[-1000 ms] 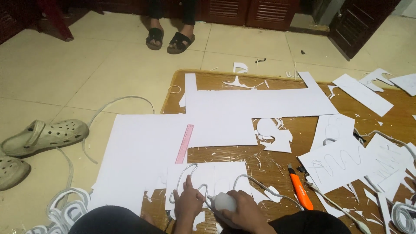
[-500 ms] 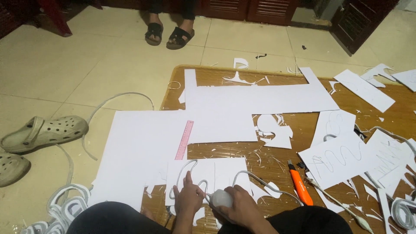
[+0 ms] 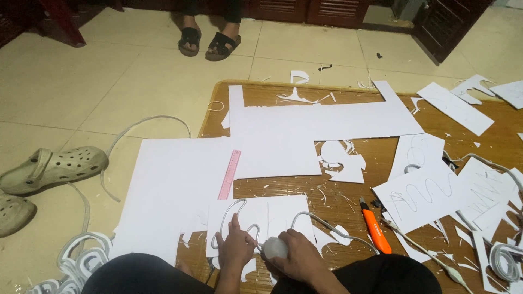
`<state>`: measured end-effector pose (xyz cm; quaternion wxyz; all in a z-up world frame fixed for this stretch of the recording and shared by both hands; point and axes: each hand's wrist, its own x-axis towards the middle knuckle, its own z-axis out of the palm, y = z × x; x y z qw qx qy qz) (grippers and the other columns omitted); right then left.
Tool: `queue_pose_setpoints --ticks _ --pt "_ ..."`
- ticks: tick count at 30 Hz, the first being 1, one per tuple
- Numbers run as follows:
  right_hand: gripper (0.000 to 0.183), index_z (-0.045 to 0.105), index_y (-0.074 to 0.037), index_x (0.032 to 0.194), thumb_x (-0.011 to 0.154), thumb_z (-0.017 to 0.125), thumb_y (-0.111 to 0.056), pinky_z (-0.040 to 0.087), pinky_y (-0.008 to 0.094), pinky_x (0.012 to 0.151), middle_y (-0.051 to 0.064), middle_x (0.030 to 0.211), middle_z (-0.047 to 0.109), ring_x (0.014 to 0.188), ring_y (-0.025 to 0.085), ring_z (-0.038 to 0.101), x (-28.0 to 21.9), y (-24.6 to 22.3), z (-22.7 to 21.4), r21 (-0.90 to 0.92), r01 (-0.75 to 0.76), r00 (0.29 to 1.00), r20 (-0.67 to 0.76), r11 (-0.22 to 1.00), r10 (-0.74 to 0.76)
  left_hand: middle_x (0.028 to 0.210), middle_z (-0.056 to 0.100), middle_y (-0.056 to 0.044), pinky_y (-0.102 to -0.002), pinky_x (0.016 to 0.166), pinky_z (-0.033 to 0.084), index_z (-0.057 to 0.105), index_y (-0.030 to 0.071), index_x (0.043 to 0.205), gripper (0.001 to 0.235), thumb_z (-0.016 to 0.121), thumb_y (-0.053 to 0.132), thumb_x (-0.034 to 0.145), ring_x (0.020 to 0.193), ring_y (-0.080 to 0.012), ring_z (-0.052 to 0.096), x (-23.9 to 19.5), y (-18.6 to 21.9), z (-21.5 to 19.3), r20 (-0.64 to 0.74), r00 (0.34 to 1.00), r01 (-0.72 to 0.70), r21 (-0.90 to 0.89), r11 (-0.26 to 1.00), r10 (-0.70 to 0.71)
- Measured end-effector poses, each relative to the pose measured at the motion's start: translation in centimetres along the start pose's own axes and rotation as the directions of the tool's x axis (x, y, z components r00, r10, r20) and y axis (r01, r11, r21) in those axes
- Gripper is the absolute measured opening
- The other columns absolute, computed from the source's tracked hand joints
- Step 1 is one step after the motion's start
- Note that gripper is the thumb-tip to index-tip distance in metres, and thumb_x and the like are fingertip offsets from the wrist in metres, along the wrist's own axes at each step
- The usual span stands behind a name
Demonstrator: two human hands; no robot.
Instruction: Applying glue to a paper template to prepare for the installation of LED strips for a sign.
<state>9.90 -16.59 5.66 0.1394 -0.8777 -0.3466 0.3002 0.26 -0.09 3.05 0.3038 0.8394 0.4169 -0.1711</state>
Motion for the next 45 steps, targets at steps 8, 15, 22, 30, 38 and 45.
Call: queue_pose_setpoints --ticks 8,15,22,30,38,45 --pt "0.051 0.064 -0.014 0.121 0.081 0.082 -0.039 0.056 0.039 0.094 0.003 0.113 0.066 0.105 0.023 0.066 0.7 1.3 1.2 -0.046 0.054 0.996 -0.063 0.997 -0.057 0.172 0.008 -0.001 -0.058 0.129 0.001 0.078 0.019 0.081 0.013 0.074 0.028 0.089 0.142 -0.0119 0.042 0.0 -0.1 0.2 -0.016 1.000 -0.018 0.021 1.000 0.019" --pt "0.050 0.063 -0.013 0.125 0.086 0.081 -0.040 0.055 0.040 0.098 0.004 0.118 0.065 0.111 0.022 0.064 0.1 -0.2 -0.5 -0.046 0.033 0.999 0.033 0.998 -0.032 0.172 0.009 -0.001 -0.060 0.128 0.000 0.077 0.018 0.076 0.018 0.075 0.029 0.091 0.157 -0.0173 0.019 -0.4 0.3 -0.2 -0.001 1.000 -0.014 0.006 1.000 0.014" --pt "0.046 0.067 -0.011 0.117 0.083 0.080 -0.038 0.058 0.041 0.089 0.005 0.112 0.066 0.101 0.025 0.066 0.1 0.3 0.3 -0.058 0.101 0.993 -0.051 0.993 -0.104 0.173 0.007 0.001 -0.059 0.129 0.001 0.079 0.019 0.080 0.011 0.075 0.025 0.088 0.159 -0.0181 0.014 -0.5 0.3 -0.2 -0.015 1.000 -0.014 -0.006 1.000 0.014" --pt "0.046 0.066 -0.014 0.123 0.083 0.083 -0.029 0.053 0.042 0.102 0.003 0.122 0.065 0.116 0.025 0.062 -0.4 -0.7 -0.5 -0.077 0.070 0.997 0.020 0.995 -0.069 0.171 0.009 -0.002 -0.061 0.128 0.004 0.079 0.017 0.083 0.022 0.062 0.028 0.093 0.148 -0.0158 0.032 0.0 -0.2 0.4 -0.030 0.999 -0.036 0.040 0.999 0.038" --pt "0.043 0.068 -0.012 0.114 0.082 0.085 -0.035 0.058 0.038 0.089 0.004 0.109 0.068 0.101 0.023 0.065 0.6 0.6 0.6 -0.124 0.176 0.981 -0.055 0.976 -0.184 0.172 0.008 -0.001 -0.059 0.128 0.000 0.076 0.018 0.076 0.018 0.069 0.027 0.091 0.158 -0.0185 0.013 -0.1 -0.1 0.2 -0.005 1.000 -0.018 0.010 1.000 0.018" --pt "0.044 0.069 -0.012 0.113 0.080 0.086 -0.037 0.057 0.039 0.089 0.004 0.109 0.067 0.102 0.024 0.064 0.5 0.9 1.1 -0.140 0.194 0.975 -0.082 0.971 -0.207 0.173 0.005 -0.001 -0.060 0.128 0.001 0.078 0.019 0.078 0.016 0.070 0.026 0.090 0.161 -0.0203 0.006 0.3 -0.2 0.6 -0.002 1.000 -0.013 -0.002 1.000 0.013"
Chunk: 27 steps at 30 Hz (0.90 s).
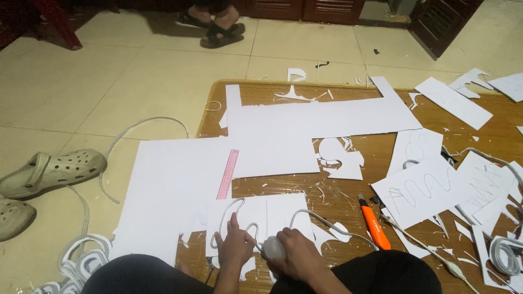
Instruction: Applying glue to a paper template to prepare for the installation of LED strips for a sign.
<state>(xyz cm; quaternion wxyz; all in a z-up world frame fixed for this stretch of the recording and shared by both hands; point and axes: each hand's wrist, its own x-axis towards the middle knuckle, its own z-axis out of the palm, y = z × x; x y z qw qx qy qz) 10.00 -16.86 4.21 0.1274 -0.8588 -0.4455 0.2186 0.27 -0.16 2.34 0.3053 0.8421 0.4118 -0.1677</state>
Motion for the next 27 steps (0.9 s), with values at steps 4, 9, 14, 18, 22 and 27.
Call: queue_pose_setpoints --ticks 4,9,14,18,22,27 --pt "0.044 0.071 -0.013 0.107 0.081 0.086 -0.044 0.059 0.039 0.084 0.004 0.102 0.068 0.095 0.023 0.066 -0.3 -0.8 -1.0 0.038 0.007 1.000 -0.017 0.999 -0.006 0.173 0.007 -0.002 -0.061 0.127 0.000 0.077 0.017 0.078 0.019 0.070 0.030 0.090 0.157 -0.0178 0.017 0.4 -0.4 0.5 -0.029 0.999 -0.025 0.006 1.000 0.025" --pt "0.039 0.070 -0.011 0.111 0.081 0.082 -0.033 0.058 0.041 0.086 0.008 0.108 0.069 0.099 0.027 0.066 0.0 -0.3 -0.3 0.027 0.049 0.998 -0.044 0.998 -0.047 0.173 0.008 -0.001 -0.060 0.128 0.004 0.080 0.018 0.083 0.018 0.065 0.023 0.091 0.158 -0.0189 0.013 -0.5 0.4 -0.5 -0.001 1.000 0.001 0.023 1.000 -0.001" --pt "0.045 0.069 -0.011 0.113 0.081 0.086 -0.036 0.059 0.039 0.085 0.006 0.107 0.068 0.097 0.025 0.065 0.1 -0.1 -0.1 0.001 0.028 1.000 0.005 1.000 -0.028 0.172 0.009 -0.003 -0.061 0.127 0.003 0.077 0.017 0.078 0.017 0.071 0.028 0.090 0.152 -0.0170 0.027 0.0 -0.2 0.2 -0.035 0.999 -0.024 0.010 1.000 0.024" --pt "0.045 0.069 -0.011 0.111 0.083 0.086 -0.042 0.060 0.037 0.081 0.005 0.106 0.068 0.094 0.023 0.067 0.2 0.3 0.3 -0.029 0.020 1.000 -0.014 0.999 -0.020 0.172 0.010 -0.003 -0.061 0.128 0.002 0.076 0.017 0.076 0.019 0.074 0.030 0.089 0.153 -0.0174 0.025 0.7 -0.7 1.1 -0.059 0.998 -0.031 -0.001 1.000 0.031" --pt "0.044 0.070 -0.011 0.110 0.077 0.087 -0.034 0.060 0.038 0.080 0.005 0.103 0.070 0.091 0.024 0.068 -0.4 0.3 -0.3 -0.009 0.051 0.997 -0.056 0.999 -0.052 0.172 0.007 -0.004 -0.061 0.127 0.001 0.074 0.016 0.073 0.020 0.072 0.028 0.090 0.158 -0.0198 0.014 0.4 -0.5 0.7 -0.046 0.998 -0.041 -0.005 0.999 0.041" --pt "0.054 0.064 -0.013 0.125 0.081 0.086 -0.036 0.056 0.041 0.098 0.003 0.122 0.066 0.115 0.023 0.063 -0.4 0.0 -1.1 0.002 -0.082 0.992 0.096 0.997 0.082 0.172 0.009 -0.003 -0.061 0.127 0.002 0.077 0.017 0.076 0.018 0.072 0.026 0.090 0.157 -0.0191 0.018 0.2 -0.2 0.4 -0.037 0.999 -0.025 0.008 1.000 0.025"
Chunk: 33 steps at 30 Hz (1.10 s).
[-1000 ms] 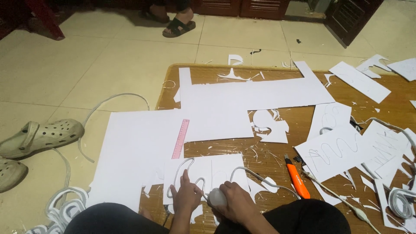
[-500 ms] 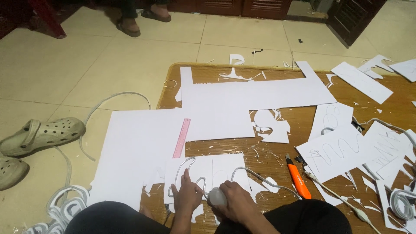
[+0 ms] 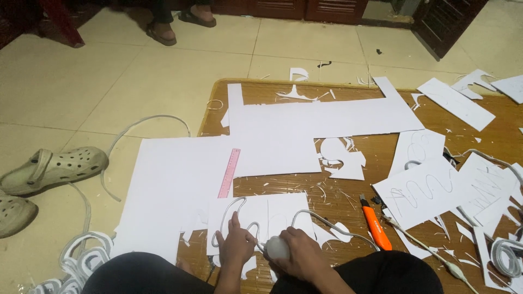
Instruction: Applying glue to a paper template to prepare for the installation of LED strips for a sign.
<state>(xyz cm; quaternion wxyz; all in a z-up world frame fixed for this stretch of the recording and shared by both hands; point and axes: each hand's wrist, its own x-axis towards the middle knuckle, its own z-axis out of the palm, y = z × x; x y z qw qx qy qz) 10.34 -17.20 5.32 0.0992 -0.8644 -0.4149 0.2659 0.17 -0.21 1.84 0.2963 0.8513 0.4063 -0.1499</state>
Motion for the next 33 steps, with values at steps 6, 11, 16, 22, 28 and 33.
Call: queue_pose_setpoints --ticks 6,11,16,22,28,33 --pt "0.059 0.065 -0.015 0.121 0.075 0.089 -0.042 0.061 0.040 0.098 0.002 0.121 0.070 0.111 0.023 0.070 -0.4 0.4 -1.5 0.176 -0.138 0.986 -0.065 0.975 0.151 0.173 0.005 -0.003 -0.059 0.128 0.003 0.079 0.018 0.079 0.017 0.066 0.023 0.091 0.159 -0.0197 0.010 -0.4 0.3 -0.7 0.041 0.999 0.005 0.002 1.000 -0.005" --pt "0.064 0.062 -0.016 0.135 0.078 0.085 -0.034 0.066 0.040 0.094 0.008 0.125 0.071 0.108 0.026 0.075 1.2 1.5 -4.1 0.452 -0.311 0.925 -0.059 0.836 0.376 0.172 0.006 -0.001 -0.062 0.128 0.002 0.078 0.019 0.077 0.019 0.064 0.019 0.090 0.158 -0.0207 0.011 -0.8 0.3 -0.9 0.033 0.999 0.006 -0.020 1.000 -0.005" --pt "0.069 0.048 -0.008 0.149 0.085 0.075 -0.013 0.063 0.044 0.088 0.016 0.130 0.064 0.103 0.030 0.072 3.3 1.3 -8.2 0.821 -0.253 0.840 -0.075 0.511 0.537 0.171 0.010 0.000 -0.062 0.128 -0.002 0.071 0.019 0.070 0.020 0.071 0.025 0.090 0.159 -0.0219 0.010 1.0 -1.3 1.4 0.005 1.000 -0.012 -0.048 0.999 0.012" --pt "0.062 0.053 -0.009 0.137 0.081 0.080 -0.011 0.054 0.042 0.100 0.013 0.128 0.065 0.117 0.027 0.065 7.4 4.7 -9.2 0.859 -0.049 0.744 -0.309 0.510 0.592 0.171 0.004 -0.006 -0.069 0.124 0.002 0.070 0.023 0.075 0.010 0.067 0.027 0.084 0.160 -0.0291 0.004 5.8 -4.1 5.4 0.006 0.997 -0.078 -0.047 0.996 0.078" --pt "0.077 0.043 -0.008 0.146 0.080 0.082 -0.015 0.058 0.044 0.096 0.017 0.133 0.062 0.116 0.032 0.068 10.5 8.7 -7.5 0.838 -0.045 0.734 -0.341 0.544 0.587 0.173 0.001 -0.005 -0.071 0.123 0.000 0.069 0.024 0.078 0.004 0.068 0.024 0.082 0.161 -0.0301 -0.003 5.7 -3.1 4.2 0.171 0.984 0.037 0.017 0.999 -0.039" --pt "0.081 0.052 0.005 0.131 0.072 0.089 -0.038 0.055 0.041 0.083 0.019 0.109 0.065 0.089 0.030 0.067 12.5 14.1 -1.9 0.572 -0.319 0.604 -0.492 0.756 0.627 0.172 0.002 0.000 -0.060 0.129 -0.006 0.068 0.023 0.077 0.015 0.065 0.025 0.092 0.161 -0.0227 0.000 1.4 -1.0 0.8 0.100 0.994 0.037 -0.053 0.998 -0.032"
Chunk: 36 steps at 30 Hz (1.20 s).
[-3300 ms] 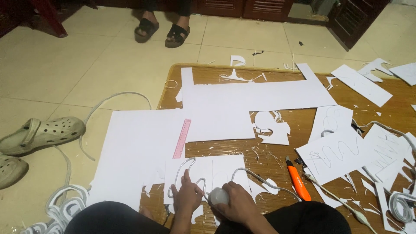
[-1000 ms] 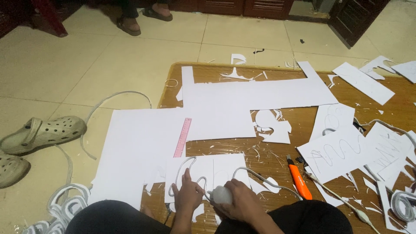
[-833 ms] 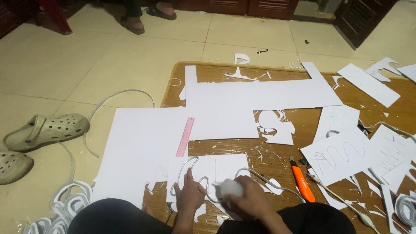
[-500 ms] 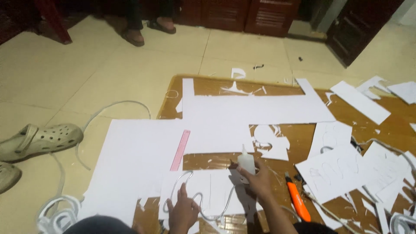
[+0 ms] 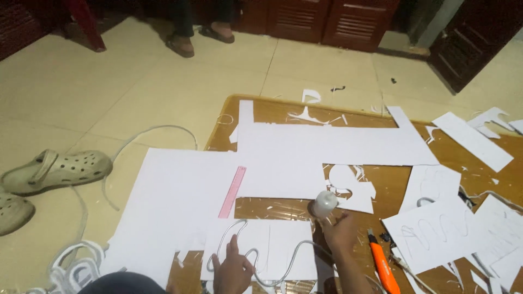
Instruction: Applying glue to a paper template to prepare for the installation of LED strips for a sign.
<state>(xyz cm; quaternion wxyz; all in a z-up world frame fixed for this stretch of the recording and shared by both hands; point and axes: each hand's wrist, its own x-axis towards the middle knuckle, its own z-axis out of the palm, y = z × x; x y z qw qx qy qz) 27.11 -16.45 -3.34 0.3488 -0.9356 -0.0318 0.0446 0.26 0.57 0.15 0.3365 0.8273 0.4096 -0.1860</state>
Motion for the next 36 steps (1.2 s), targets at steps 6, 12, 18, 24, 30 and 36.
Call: queue_pose_setpoints --ticks 6,12,18,24,30,36 --pt "0.051 0.070 -0.027 0.105 0.063 0.098 -0.036 0.059 0.031 0.092 -0.005 0.105 0.072 0.099 0.013 0.069 -10.8 -5.3 -2.2 0.133 0.549 0.603 0.621 0.825 -0.501 0.172 0.004 -0.004 -0.065 0.127 0.000 0.070 0.020 0.068 0.025 0.070 0.028 0.092 0.160 -0.0263 0.004 -0.8 0.4 -0.4 -0.046 0.998 -0.036 0.057 0.998 0.039" --pt "0.032 0.071 -0.012 0.091 0.066 0.090 -0.020 0.049 0.039 0.083 0.003 0.095 0.066 0.093 0.025 0.062 -13.7 -7.1 -2.3 0.301 0.890 0.074 0.644 0.341 -0.761 0.173 -0.001 0.002 -0.058 0.129 -0.006 0.074 0.019 0.075 0.025 0.070 0.036 0.094 0.159 -0.0161 0.010 -1.5 1.1 -1.3 -0.023 1.000 0.008 0.039 0.999 -0.007" --pt "0.011 0.072 -0.007 0.088 0.080 0.074 0.000 0.059 0.034 0.081 0.004 0.084 0.075 0.080 0.019 0.073 -14.2 -7.7 -3.1 0.314 0.901 0.065 0.582 0.298 -0.811 0.172 0.007 -0.005 -0.063 0.127 0.003 0.074 0.015 0.075 0.024 0.065 0.026 0.094 0.158 -0.0207 0.012 -1.9 1.4 -1.5 -0.056 0.998 -0.013 0.034 0.999 0.015" --pt "0.021 0.069 -0.010 0.094 0.076 0.075 0.000 0.055 0.037 0.091 0.004 0.095 0.068 0.071 0.017 0.068 -14.0 -6.8 -2.1 0.184 0.951 0.079 0.632 0.248 -0.771 0.172 0.006 0.000 -0.058 0.129 -0.001 0.072 0.014 0.072 0.028 0.067 0.030 0.094 0.157 -0.0163 0.018 -2.5 1.9 -1.9 -0.079 0.997 0.008 0.028 1.000 -0.006" --pt "0.026 0.065 -0.009 0.108 0.085 0.077 -0.009 0.050 0.042 0.090 0.007 0.098 0.067 0.085 0.020 0.067 -13.6 -7.2 -1.9 0.058 0.986 0.074 0.681 0.155 -0.729 0.172 0.007 -0.002 -0.060 0.128 0.002 0.076 0.011 0.085 0.024 0.064 0.028 0.096 0.154 -0.0171 0.021 -3.3 2.8 -2.6 -0.073 0.997 0.018 0.024 1.000 -0.016" --pt "0.027 0.067 -0.010 0.107 0.082 0.074 -0.010 0.049 0.039 0.086 0.005 0.097 0.069 0.087 0.020 0.067 -12.3 -5.8 0.6 -0.026 0.995 0.096 0.579 0.099 -0.809 0.167 0.018 -0.008 -0.068 0.124 0.011 0.078 0.018 0.083 0.016 0.066 0.021 0.092 0.151 -0.0230 0.027 -3.3 2.9 -2.3 -0.126 0.992 -0.016 0.080 0.997 0.026"
